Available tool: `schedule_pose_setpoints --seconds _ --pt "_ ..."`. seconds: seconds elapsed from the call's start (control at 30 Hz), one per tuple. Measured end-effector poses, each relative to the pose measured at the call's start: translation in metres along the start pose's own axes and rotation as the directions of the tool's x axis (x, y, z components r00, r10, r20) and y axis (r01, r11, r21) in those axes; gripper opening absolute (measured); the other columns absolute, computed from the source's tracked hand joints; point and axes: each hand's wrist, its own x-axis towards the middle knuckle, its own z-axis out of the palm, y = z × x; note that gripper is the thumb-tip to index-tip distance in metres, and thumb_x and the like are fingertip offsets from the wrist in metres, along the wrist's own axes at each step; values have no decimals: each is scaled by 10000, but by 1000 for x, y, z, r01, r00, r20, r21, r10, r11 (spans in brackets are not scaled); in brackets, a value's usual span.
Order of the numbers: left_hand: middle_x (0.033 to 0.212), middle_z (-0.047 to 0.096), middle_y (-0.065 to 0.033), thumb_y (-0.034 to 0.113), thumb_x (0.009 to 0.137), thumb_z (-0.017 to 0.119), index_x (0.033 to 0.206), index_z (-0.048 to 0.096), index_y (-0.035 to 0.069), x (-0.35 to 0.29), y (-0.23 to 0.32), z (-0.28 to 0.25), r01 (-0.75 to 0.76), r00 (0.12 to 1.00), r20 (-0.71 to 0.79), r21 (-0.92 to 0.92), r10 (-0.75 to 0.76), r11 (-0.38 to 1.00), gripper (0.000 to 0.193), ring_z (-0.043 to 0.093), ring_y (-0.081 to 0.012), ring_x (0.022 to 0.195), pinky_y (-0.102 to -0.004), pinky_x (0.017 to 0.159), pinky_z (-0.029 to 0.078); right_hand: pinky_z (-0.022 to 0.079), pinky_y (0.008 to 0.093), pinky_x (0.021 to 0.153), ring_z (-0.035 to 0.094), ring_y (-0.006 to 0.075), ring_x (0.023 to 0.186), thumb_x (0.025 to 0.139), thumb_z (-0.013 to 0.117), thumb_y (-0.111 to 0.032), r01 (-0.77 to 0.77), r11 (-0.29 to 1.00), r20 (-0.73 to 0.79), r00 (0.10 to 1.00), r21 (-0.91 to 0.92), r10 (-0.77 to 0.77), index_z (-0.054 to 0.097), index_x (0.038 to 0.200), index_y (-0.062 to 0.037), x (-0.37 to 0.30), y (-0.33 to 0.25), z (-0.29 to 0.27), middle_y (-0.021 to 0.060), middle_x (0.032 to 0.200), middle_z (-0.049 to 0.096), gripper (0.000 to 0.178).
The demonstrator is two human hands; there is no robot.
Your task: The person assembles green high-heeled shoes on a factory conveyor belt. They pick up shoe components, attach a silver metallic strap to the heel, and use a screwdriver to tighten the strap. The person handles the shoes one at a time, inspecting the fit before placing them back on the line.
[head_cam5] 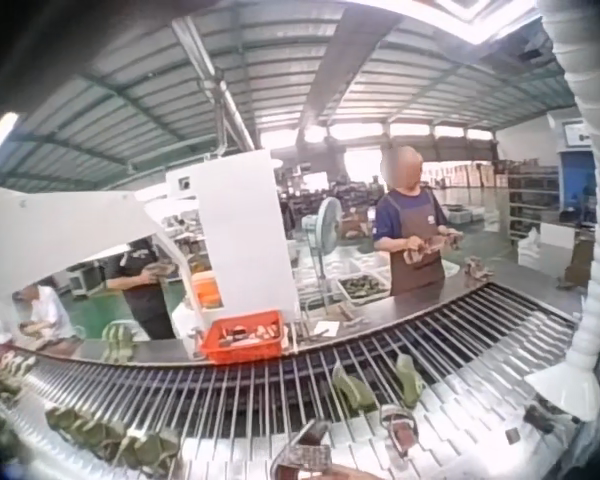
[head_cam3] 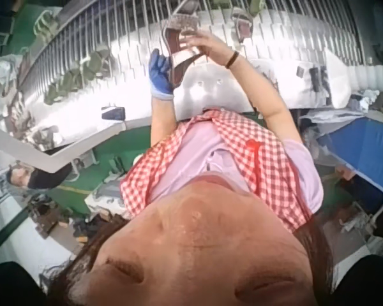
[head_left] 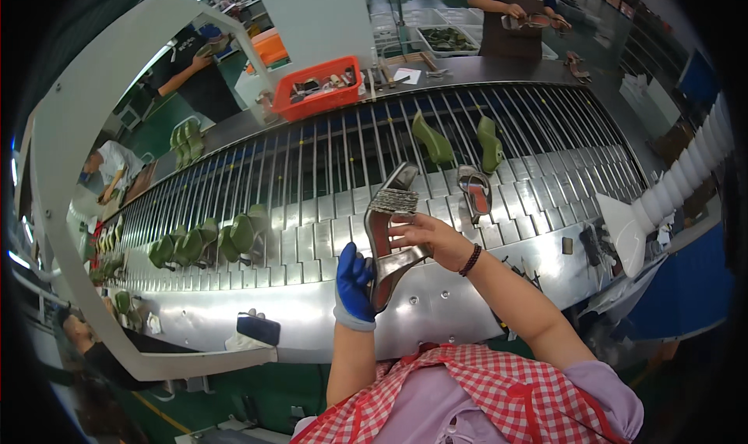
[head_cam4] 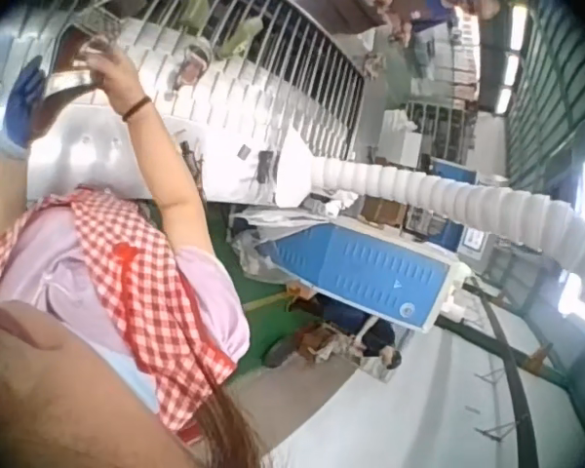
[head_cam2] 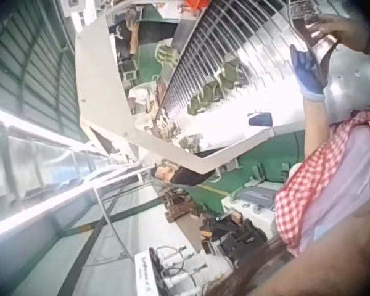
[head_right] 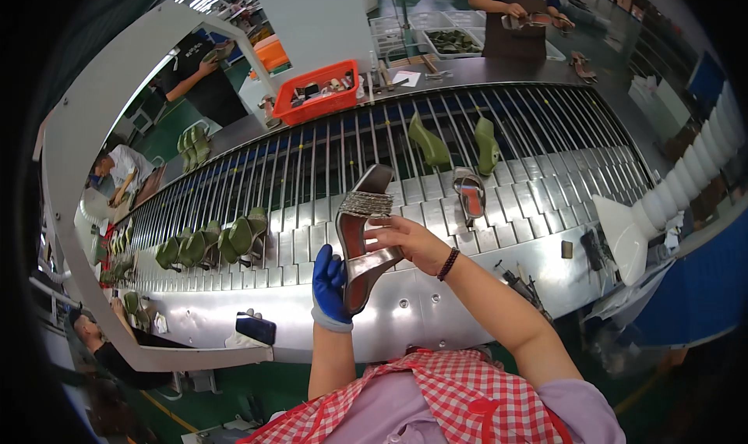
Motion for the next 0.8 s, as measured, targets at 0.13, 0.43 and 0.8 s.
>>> schedule_pose_setpoints --seconds 0.13,0.43,0.8 --pt "570 296 33 224 933 565 636 368 173 -13 -7 16 123 920 379 -35 -101 992 360 318 -114 569 -272 579 317 480 324 905 597 198 1071 881 640 -265 -22 993 76 997 116 13 451 1329 -5 -21 -7 -5 101 1189 598 551" --pt "615 445 20 222 949 528 713 495 127 -47 -5 38 106 744 655 75 -129 992 257 451 -123 601 -274 738 418 544 343 816 649 181 943 892 633 -131 104 954 -105 992 280 -77 594 1120 -51 -56 -7 -8 57 1032 652 245" --pt "1435 396 -169 191 675 769 1483 221 5 -39 13 20 -646 571 821 467 -23 604 993 385 -254 1327 -360 1102 271 498 215 674 636 92 730 853 706 -180 268 963 -446 861 -16 -247 642 971 0 -61 -43 23 29 844 673 225"
